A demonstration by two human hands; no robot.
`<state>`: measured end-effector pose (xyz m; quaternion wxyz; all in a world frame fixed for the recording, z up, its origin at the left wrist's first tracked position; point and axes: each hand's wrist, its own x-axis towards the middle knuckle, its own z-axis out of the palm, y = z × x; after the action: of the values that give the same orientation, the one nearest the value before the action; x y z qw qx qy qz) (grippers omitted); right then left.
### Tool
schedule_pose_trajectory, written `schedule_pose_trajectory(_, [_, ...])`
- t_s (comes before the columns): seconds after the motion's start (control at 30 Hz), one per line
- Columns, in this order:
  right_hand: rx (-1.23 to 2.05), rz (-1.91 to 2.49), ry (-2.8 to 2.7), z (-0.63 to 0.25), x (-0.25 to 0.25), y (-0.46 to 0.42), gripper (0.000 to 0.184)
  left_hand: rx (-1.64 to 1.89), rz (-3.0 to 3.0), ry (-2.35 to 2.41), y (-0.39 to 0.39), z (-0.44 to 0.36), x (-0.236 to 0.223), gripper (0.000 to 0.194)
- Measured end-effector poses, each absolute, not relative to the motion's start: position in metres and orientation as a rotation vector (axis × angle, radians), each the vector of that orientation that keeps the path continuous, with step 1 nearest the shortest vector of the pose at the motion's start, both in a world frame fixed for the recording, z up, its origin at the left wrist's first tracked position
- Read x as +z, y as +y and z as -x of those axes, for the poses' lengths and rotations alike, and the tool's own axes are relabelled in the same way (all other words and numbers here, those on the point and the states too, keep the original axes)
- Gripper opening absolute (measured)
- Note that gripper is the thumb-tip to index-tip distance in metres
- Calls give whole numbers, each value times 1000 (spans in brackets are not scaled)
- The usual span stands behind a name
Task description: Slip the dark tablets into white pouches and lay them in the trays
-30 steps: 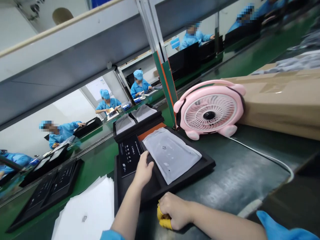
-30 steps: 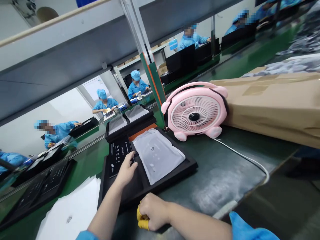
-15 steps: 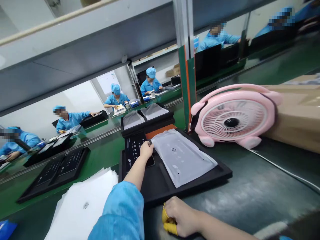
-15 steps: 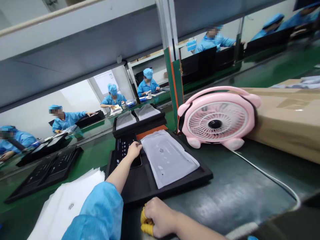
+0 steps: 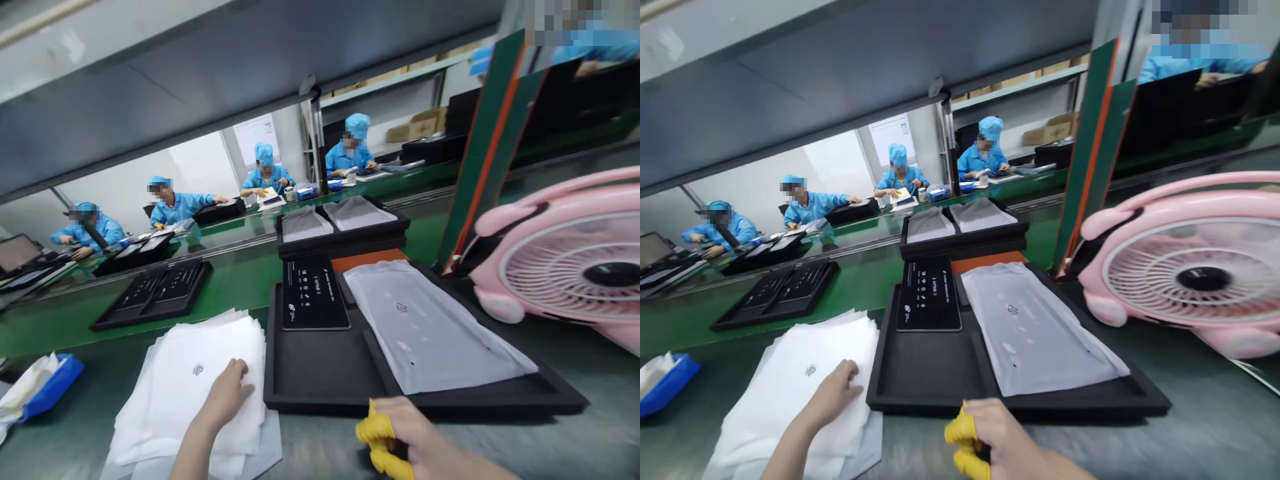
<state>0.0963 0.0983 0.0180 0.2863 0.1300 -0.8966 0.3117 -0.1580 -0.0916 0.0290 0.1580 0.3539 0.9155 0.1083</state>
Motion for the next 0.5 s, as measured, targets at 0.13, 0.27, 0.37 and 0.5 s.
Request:
schedule_pose_trajectory(0.13, [465, -462, -2500, -58, 69, 133, 19, 460, -960, 2698, -86, 164, 5, 10])
schedule_pose_trajectory(0.27, [131, -178, -2759, 16, 97, 191, 29, 476, -920, 2881, -80, 167, -6, 13])
schedule_pose_trajectory(0.37, [-43, 274, -2908, 74, 101, 230, 39, 390, -902, 2944, -78, 169, -10, 16])
schedule_pose_trajectory(0.5, [-109, 601, -2946, 132, 92, 262, 39, 266, -838, 2942, -75, 171, -12, 20])
